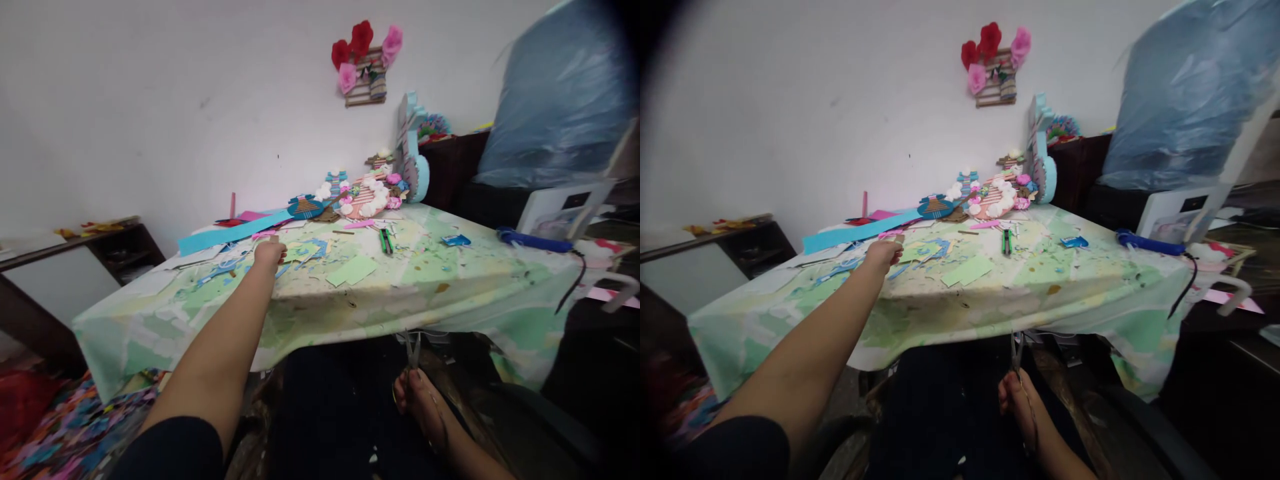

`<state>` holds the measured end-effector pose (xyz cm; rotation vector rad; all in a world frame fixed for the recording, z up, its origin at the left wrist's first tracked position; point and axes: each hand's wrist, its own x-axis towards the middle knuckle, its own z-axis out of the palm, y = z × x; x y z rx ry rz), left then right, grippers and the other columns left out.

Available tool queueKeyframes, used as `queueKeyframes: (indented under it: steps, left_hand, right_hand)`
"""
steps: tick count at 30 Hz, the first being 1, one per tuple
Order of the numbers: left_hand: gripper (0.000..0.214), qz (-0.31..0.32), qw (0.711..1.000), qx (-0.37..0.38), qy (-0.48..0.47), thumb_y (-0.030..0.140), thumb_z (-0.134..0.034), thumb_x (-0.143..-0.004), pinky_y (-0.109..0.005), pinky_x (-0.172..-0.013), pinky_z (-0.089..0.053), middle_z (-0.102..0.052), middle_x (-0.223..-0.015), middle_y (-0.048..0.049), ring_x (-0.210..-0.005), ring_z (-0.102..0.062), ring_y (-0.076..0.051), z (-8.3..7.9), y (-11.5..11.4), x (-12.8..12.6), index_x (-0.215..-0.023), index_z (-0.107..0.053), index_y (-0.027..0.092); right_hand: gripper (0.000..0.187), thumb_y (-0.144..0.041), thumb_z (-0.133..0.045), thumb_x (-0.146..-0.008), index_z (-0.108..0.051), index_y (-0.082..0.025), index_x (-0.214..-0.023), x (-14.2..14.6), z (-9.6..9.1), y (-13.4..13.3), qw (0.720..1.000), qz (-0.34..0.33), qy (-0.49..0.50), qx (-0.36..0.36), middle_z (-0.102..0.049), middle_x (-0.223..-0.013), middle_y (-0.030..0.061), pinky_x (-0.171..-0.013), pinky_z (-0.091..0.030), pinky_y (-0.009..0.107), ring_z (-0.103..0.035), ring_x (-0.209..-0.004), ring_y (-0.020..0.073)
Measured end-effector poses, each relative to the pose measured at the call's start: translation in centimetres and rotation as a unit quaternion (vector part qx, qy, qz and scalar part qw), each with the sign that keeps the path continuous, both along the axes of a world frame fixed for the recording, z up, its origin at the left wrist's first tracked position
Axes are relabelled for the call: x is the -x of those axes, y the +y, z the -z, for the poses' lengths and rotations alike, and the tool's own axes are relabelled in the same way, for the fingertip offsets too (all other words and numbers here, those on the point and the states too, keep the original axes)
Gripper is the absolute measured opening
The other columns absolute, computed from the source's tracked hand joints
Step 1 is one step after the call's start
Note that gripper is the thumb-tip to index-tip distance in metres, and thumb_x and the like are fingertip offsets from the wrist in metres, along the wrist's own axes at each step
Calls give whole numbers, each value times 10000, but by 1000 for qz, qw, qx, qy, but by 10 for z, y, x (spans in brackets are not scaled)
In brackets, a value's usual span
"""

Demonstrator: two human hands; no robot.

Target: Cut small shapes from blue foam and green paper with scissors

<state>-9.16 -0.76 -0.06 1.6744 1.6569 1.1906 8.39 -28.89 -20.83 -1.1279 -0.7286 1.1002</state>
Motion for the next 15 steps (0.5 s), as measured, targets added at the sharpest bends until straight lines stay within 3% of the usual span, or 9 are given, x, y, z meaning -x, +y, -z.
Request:
queueKeyframes:
  steps: [5, 10, 15]
  left_hand:
    - [88, -13, 996, -2, 85, 150, -538, -542, -300, -556, -416, -609, -650, -106, -675, -579, -225, 4, 19, -2, -626, -538, 125]
    - [107, -41, 979, -15, 200, 134, -518, -534, -383, -688, -390, -615, -825, -153, -869, -531, -318, 13, 20, 10, -634, -557, 140]
    - [96, -96, 963, -5, 252, 175, -535, -548, -447, -701, -379, -588, -866, -215, -907, -501, -366, 10, 21, 59, -611, -560, 107]
  right_hand:
    - [387, -564, -444, -689, -389, -181, -665, -2, -3, -4, 999, -6, 36, -19, -424, -546, -29, -456, -314, 244, -392, -454, 86]
    - [393, -567, -453, -679, -365, -186, -636, -3, 0, -2, 995, -11, 93, -18, -413, -528, -37, -433, -304, 239, -379, -435, 84]
    - [371, -551, -463, -680, -383, -189, -652, -5, 0, -4, 995, -3, 95, -12, -423, -537, -33, -441, -308, 247, -388, -442, 90]
